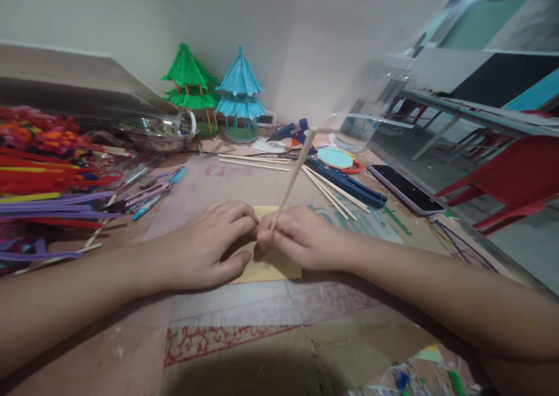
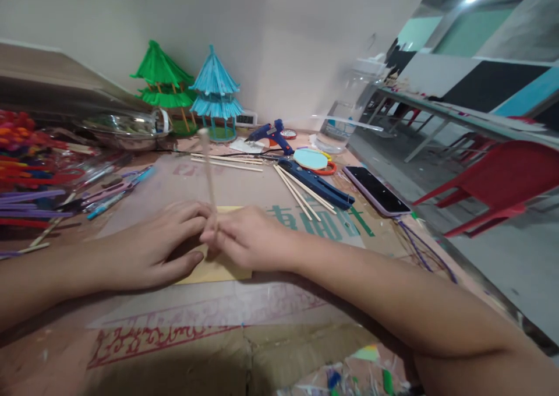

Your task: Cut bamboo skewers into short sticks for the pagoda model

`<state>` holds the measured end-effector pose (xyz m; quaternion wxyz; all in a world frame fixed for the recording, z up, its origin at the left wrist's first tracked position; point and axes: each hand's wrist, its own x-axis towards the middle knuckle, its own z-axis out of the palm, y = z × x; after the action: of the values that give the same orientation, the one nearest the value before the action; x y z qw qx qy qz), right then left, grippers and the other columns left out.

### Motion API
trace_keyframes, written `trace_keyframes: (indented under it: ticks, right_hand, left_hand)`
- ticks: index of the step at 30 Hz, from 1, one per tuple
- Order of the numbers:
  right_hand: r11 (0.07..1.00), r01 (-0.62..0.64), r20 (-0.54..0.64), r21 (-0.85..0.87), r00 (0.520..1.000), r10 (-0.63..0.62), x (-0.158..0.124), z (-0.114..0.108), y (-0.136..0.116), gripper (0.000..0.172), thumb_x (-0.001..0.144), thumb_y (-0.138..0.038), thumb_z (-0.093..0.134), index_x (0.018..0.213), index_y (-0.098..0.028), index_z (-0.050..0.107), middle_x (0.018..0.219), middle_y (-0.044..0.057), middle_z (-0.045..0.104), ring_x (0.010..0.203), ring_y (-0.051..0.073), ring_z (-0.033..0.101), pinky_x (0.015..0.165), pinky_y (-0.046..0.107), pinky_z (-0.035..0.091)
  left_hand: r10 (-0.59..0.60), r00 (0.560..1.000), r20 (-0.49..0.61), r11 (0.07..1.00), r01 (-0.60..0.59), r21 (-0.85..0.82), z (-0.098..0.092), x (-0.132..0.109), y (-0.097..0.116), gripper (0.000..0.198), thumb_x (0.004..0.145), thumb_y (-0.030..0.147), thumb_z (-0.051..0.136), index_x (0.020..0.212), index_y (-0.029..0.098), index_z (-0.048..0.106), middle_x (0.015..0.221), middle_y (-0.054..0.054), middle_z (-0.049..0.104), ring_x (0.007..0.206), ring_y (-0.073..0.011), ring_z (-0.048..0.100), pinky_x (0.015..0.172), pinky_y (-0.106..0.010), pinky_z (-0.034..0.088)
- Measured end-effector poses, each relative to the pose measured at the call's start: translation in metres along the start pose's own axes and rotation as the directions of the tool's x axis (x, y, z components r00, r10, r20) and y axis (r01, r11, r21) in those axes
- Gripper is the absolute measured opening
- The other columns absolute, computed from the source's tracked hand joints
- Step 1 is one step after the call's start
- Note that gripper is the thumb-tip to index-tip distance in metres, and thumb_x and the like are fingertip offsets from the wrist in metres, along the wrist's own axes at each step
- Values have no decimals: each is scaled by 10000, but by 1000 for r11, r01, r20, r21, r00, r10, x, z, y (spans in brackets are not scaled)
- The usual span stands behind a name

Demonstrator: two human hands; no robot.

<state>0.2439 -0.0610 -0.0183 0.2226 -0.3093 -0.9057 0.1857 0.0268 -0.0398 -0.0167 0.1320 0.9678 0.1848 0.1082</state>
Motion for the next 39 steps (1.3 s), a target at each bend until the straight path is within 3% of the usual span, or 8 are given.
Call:
trace_keyframes:
  ticks: [2, 7, 12, 16, 21, 24, 29, 39]
  right_hand:
    - [998, 43, 35, -41, 999, -42, 0, 1, -1, 329, 995, -273, 352, 850, -169, 628, 825, 58, 700, 778, 166, 640, 743, 267, 447]
    - [983, -138, -77, -125, 989, 129, 2, 0, 3, 296, 994, -259, 365, 862, -159, 610, 818, 67, 686, 761, 171, 634, 744, 278, 440]
    - [996, -51, 37, -74, 998, 54, 2, -1, 2, 304, 1000, -254, 371, 840, -161, 612, 844, 58, 692, 802, 159, 641, 764, 261, 439]
    - [961, -206, -80, -183, 978, 194, 3, -3, 6, 289, 989, -244, 376, 878, -142, 622, 789, 63, 677, 746, 169, 619, 716, 272, 426]
    - [997, -24, 50, -77, 998, 28, 0, 0, 0, 302, 983, -227, 358, 821, -164, 604, 838, 58, 688, 781, 158, 628, 757, 266, 440]
    - [987, -143, -82, -69, 987, 137, 1, -1, 7, 246, 949, -251, 429, 781, -170, 589, 748, 41, 655, 697, 159, 592, 705, 274, 424]
    - [948, -298, -365, 116, 874, 319, 4, -6, 25, 358, 967, -353, 379, 682, -189, 519, 628, 11, 547, 627, 143, 539, 627, 259, 396]
    - [908, -270, -420, 319, 819, 391, 7, -3, 31, 439, 943, -550, 412, 704, -196, 517, 558, -27, 496, 527, 112, 472, 544, 241, 376]
  left_hand:
    - [7, 1000, -12, 1000, -7, 6, 0, 0, 0, 142, 883, 229, 451, 987, 185, 536, 1115, -101, 535, 1071, -258, 500, 956, -454, 421]
    - [-28, 1000, 7, 999, 28, 19, 0, 0, 0, 215, 876, 236, 458, 1065, 178, 541, 1121, -102, 527, 1058, -256, 503, 952, -456, 420]
    - [-14, 1000, 2, 1000, 14, 26, 0, -1, 1, 185, 871, 222, 450, 1025, 174, 541, 1103, -101, 531, 1055, -252, 496, 956, -449, 417]
    - [-38, 999, 18, 999, 38, 26, 0, 0, 1, 234, 877, 243, 458, 1084, 184, 550, 1137, -101, 530, 1073, -254, 501, 966, -451, 415]
    - [-17, 1000, -12, 999, 17, 29, 1, 0, -1, 192, 874, 228, 459, 1029, 174, 558, 1107, -97, 548, 1061, -251, 513, 958, -434, 427]
    - [-41, 999, -11, 998, 42, 38, 0, 0, -1, 231, 877, 253, 475, 1067, 171, 578, 1146, -101, 556, 1089, -261, 522, 970, -447, 428]
    - [-26, 999, -47, 997, 29, 65, -2, -4, 1, 274, 924, 302, 491, 1129, 185, 630, 1205, -95, 594, 1134, -268, 550, 986, -441, 439]
    - [120, 979, -164, 990, -106, 87, 1, -6, 1, 264, 941, 276, 490, 1123, 189, 660, 1206, -82, 668, 1117, -224, 598, 978, -391, 457]
